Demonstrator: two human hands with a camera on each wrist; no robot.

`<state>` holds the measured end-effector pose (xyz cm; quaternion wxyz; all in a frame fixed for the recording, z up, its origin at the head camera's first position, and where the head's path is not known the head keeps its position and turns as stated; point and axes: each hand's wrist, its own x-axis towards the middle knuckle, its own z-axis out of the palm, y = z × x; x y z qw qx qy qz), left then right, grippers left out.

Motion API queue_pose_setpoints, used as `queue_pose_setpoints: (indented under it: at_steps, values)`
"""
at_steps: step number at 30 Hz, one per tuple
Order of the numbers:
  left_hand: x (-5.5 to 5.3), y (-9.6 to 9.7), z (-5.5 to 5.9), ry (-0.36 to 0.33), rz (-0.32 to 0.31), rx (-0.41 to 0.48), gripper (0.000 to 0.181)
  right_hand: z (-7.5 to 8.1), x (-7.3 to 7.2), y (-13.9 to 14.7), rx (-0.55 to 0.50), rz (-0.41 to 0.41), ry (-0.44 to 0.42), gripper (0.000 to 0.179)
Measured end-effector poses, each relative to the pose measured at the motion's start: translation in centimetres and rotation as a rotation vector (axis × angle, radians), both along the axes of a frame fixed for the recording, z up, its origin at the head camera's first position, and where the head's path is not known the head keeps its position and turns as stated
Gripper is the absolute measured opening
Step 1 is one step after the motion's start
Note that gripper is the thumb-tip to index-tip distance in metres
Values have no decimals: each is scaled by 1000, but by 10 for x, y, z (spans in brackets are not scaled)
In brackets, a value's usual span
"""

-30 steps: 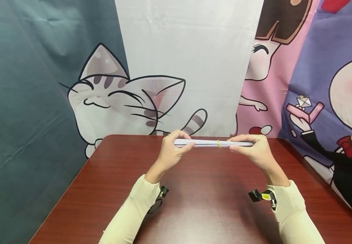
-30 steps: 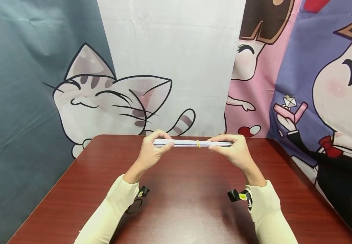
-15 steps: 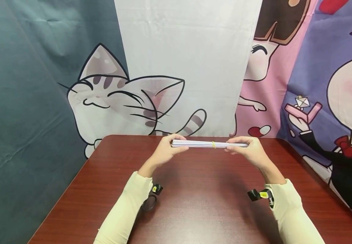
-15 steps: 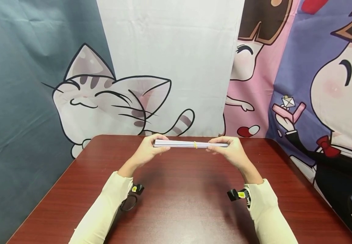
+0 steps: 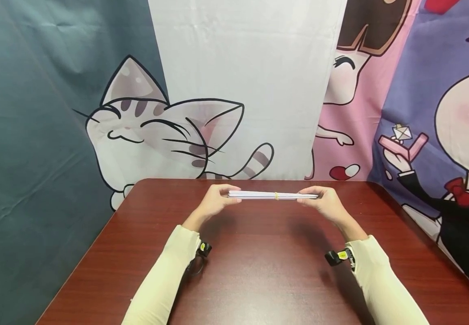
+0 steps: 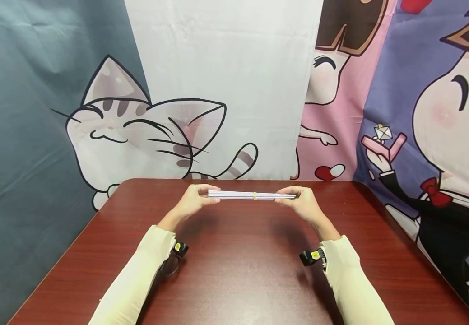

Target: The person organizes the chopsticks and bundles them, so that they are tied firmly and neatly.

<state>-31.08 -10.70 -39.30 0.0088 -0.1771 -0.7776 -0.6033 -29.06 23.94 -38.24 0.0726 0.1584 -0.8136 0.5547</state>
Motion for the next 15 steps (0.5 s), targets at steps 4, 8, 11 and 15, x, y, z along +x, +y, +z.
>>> queue_pose_setpoints:
  at_steps: [4,8,11,15]
  values:
    - [-8,-2,-10,-5,-11,-72,33,-16,-10,1,63,-22,-3,28]
    - [-17,-3,-21,1,-27,-173,30,-31,-18,0,123,-36,-15,24]
    - [-21,-3,-28,-10,-25,-237,29,-41,-23,-1,152,-33,-33,23]
    - [-25,-3,-33,-10,16,-332,28,-51,-28,-2,193,-21,-38,24]
